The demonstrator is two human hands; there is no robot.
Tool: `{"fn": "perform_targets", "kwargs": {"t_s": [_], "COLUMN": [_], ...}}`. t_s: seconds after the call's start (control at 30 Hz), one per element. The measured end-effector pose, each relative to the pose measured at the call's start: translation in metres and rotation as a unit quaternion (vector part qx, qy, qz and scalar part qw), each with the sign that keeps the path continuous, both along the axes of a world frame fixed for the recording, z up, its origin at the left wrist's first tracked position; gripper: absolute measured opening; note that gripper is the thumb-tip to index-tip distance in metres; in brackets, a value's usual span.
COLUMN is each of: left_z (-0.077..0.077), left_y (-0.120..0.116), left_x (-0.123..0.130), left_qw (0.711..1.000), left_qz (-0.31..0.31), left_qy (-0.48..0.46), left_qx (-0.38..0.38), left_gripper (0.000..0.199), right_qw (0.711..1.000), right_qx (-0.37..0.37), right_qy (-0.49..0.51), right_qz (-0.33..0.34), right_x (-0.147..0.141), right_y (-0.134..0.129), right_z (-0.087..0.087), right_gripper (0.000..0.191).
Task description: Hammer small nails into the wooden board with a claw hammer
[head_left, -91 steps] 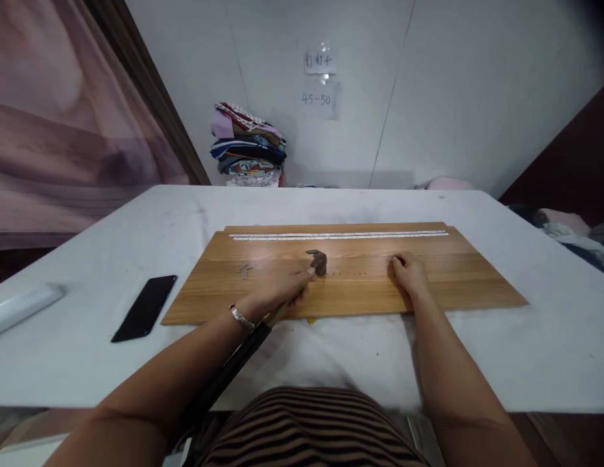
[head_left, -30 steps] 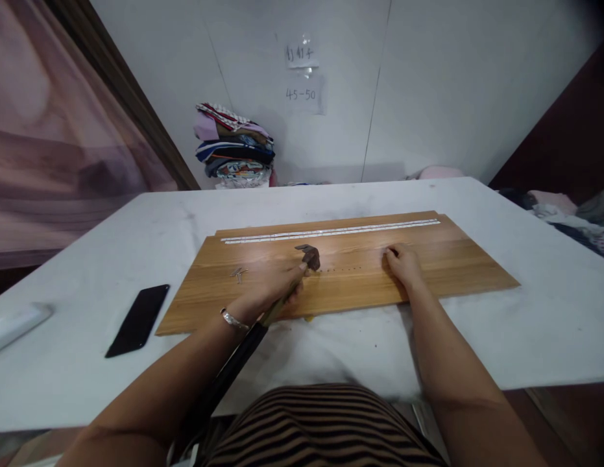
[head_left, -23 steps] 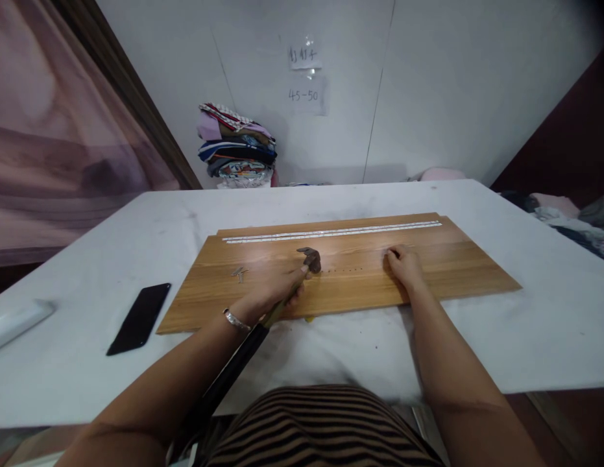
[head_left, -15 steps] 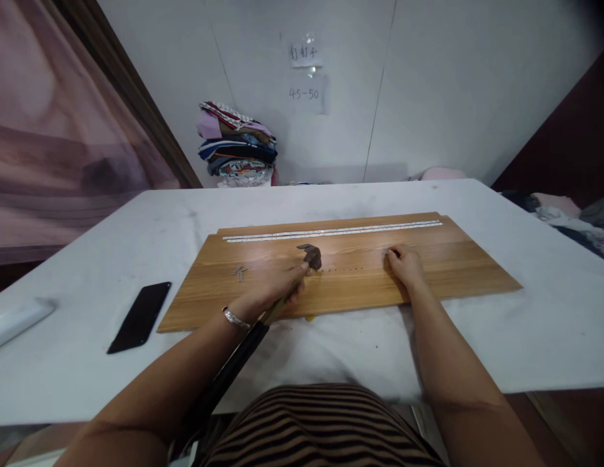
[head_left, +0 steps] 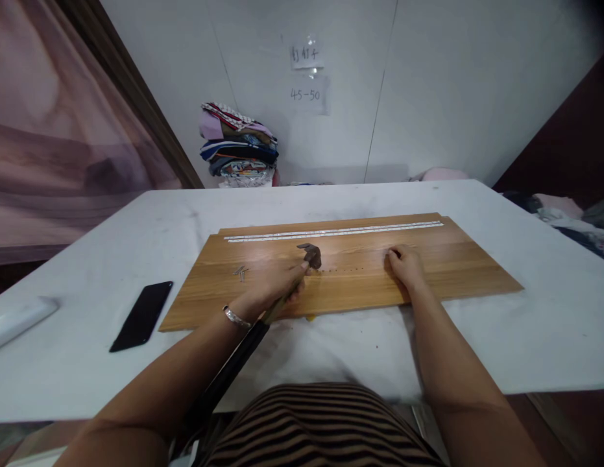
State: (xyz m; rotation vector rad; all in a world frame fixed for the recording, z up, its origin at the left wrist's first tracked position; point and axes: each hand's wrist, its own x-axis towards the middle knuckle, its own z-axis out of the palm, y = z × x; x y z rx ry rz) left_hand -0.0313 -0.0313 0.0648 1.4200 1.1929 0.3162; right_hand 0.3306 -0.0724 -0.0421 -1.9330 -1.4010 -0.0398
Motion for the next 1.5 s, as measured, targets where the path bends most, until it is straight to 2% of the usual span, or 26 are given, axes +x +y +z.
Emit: {"fn": "perform_targets", "kwargs": {"t_s": [0.67,0.87,1.17,1.5], "left_z": [0.0037,0.0087,0.0026,0.0075], "left_y": [-0.0075,-0.0087,-0.008,-0.0082], "left_x": [0.0035,0.0032,0.0024,0.0031], "left_qw": [1.0,1.0,1.0,1.0], "left_qz": [0.006,0.004,0.003,0.001], "left_qy": [0.014,0.014,0.013,0.0], "left_qx": [-0.006,-0.007,-0.01,-0.008], "left_gripper": [0.041,0.036,0.038,0.037], "right_qw": [1.0,1.0,1.0,1.0], "right_qx": [-0.002,0.001,0.007,0.006], "right_qy": [0.007,0.007,0.006,0.003], "right_qz": [0.0,0.001,0.003,0.004], "right_x": [-0.0022,-0.0009,0.0001,0.0007], "right_y": [-0.0007,0.0003,0.0002,0.0001], "right_z": [0.0031,0.0014,-0.0008,-0.0003], "right_gripper": [0.027,0.026,0.026,0.026]}}
